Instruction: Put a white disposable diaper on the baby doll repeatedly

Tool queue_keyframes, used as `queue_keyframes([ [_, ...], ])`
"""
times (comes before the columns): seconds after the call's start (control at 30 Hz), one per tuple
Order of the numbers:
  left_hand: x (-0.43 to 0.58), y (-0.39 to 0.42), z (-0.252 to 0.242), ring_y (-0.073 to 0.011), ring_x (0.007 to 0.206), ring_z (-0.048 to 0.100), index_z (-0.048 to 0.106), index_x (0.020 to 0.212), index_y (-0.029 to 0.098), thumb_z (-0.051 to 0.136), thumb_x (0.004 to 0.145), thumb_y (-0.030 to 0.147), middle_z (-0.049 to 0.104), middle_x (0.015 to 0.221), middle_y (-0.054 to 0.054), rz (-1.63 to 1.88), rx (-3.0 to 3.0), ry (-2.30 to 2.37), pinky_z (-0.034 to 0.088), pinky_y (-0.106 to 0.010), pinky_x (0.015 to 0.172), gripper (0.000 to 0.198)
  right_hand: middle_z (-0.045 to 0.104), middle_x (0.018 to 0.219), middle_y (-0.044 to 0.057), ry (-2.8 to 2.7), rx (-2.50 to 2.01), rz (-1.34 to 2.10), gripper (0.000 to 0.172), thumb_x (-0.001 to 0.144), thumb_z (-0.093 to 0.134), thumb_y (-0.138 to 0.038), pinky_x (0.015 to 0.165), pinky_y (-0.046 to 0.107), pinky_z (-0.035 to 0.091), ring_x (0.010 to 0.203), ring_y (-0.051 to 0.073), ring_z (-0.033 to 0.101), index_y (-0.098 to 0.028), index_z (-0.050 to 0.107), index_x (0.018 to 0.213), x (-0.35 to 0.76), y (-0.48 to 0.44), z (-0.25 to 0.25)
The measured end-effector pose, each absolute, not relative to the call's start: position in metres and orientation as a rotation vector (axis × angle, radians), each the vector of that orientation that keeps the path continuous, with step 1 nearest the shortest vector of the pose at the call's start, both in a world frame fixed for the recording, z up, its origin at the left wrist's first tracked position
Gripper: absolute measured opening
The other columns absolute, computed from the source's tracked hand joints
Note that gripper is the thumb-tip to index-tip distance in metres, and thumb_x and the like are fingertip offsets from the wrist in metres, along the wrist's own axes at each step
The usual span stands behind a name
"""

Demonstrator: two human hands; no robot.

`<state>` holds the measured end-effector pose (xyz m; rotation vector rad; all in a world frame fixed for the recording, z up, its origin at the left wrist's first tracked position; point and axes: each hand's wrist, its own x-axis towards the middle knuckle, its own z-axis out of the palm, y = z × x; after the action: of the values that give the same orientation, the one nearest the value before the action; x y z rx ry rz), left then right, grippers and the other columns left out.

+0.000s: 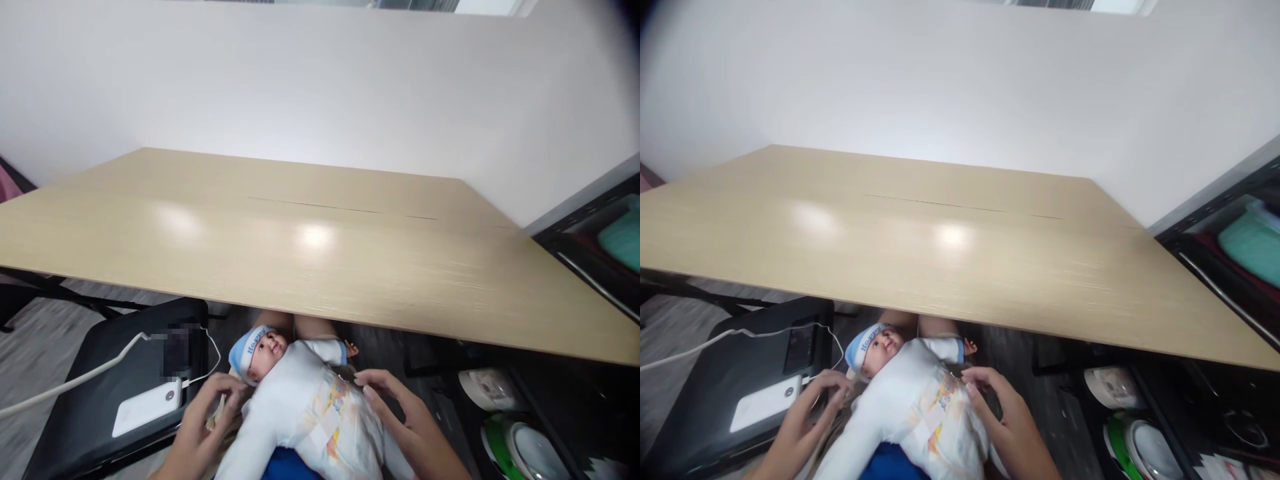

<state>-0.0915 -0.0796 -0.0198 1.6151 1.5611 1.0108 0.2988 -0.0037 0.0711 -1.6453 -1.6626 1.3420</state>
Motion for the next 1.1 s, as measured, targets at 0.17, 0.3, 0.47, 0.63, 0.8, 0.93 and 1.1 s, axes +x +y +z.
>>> queue_keyframes([
  [0.17,-0.005,-0.04,0.055,-0.0248,0.128,0.065,0.063,0.143,0.029,0.059,0.11,0.031,0.071,0.137,-0.011,0.668,2.164,0.953,0.054,-0.038,0.112,0.033,0.069,0.151,0.018,-1.764,-1.762,1.34,0.069,0.092,0.065,-0.069,0.127,0.056,0.043,0.144,0.038,0.061,-0.021,0.073,0.141,0.311,-0.004,0.031],
  [0.3,0.043,-0.014,0.05,-0.0277,0.135,0.06,0.055,0.153,0.029,0.063,0.11,0.043,0.066,0.149,-0.01,0.519,2.381,0.74,0.048,-0.044,0.117,0.047,0.073,0.145,0.017,-1.78,-1.636,1.457,0.059,0.097,0.06,-0.055,0.123,0.051,0.047,0.137,0.034,0.068,-0.019,0.072,0.142,0.301,0.0,0.017],
  [0.47,0.056,-0.009,0.027,-0.0267,0.128,0.06,0.06,0.142,0.025,0.065,0.108,0.052,0.068,0.141,-0.009,0.523,2.393,0.737,0.044,-0.044,0.112,0.043,0.079,0.133,0.015,-1.766,-1.53,1.428,0.045,0.104,0.056,-0.052,0.113,0.045,0.053,0.124,0.031,0.075,-0.02,0.079,0.126,0.3,0.007,0.01],
  [0.63,0.048,-0.014,0.035,-0.0243,0.122,0.059,0.063,0.129,0.027,0.065,0.109,0.043,0.07,0.132,-0.003,0.479,2.252,0.849,0.042,-0.042,0.109,0.026,0.084,0.113,0.01,-1.767,-1.501,1.427,0.043,0.101,0.061,-0.058,0.105,0.043,0.055,0.11,0.031,0.076,-0.021,0.082,0.107,0.302,0.019,-0.005],
  [0.8,0.037,-0.017,0.044,-0.0265,0.118,0.057,0.064,0.132,0.027,0.064,0.109,0.038,0.068,0.13,-0.005,0.496,2.173,1.008,0.044,-0.042,0.103,0.025,0.083,0.105,0.008,-1.843,-1.427,1.357,0.032,0.098,0.066,-0.05,0.096,0.041,0.056,0.102,0.03,0.076,-0.024,0.083,0.101,0.298,0.035,-0.005],
  [0.93,0.031,-0.017,0.039,-0.0274,0.115,0.057,0.067,0.128,0.027,0.063,0.11,0.039,0.068,0.128,-0.006,0.507,2.151,1.07,0.045,-0.043,0.1,0.022,0.08,0.092,0.006,-1.932,-1.369,1.261,0.025,0.097,0.066,-0.043,0.088,0.039,0.054,0.092,0.027,0.074,-0.024,0.08,0.088,0.294,0.045,-0.009],
  [1.1,0.034,-0.013,0.033,-0.0254,0.11,0.057,0.071,0.116,0.025,0.062,0.111,0.035,0.069,0.119,-0.005,0.55,2.133,1.063,0.044,-0.041,0.096,0.015,0.073,0.082,0.004,-1.917,-1.388,1.184,0.033,0.1,0.061,-0.048,0.076,0.034,0.052,0.079,0.022,0.07,-0.022,0.072,0.083,0.296,0.058,-0.036],
])
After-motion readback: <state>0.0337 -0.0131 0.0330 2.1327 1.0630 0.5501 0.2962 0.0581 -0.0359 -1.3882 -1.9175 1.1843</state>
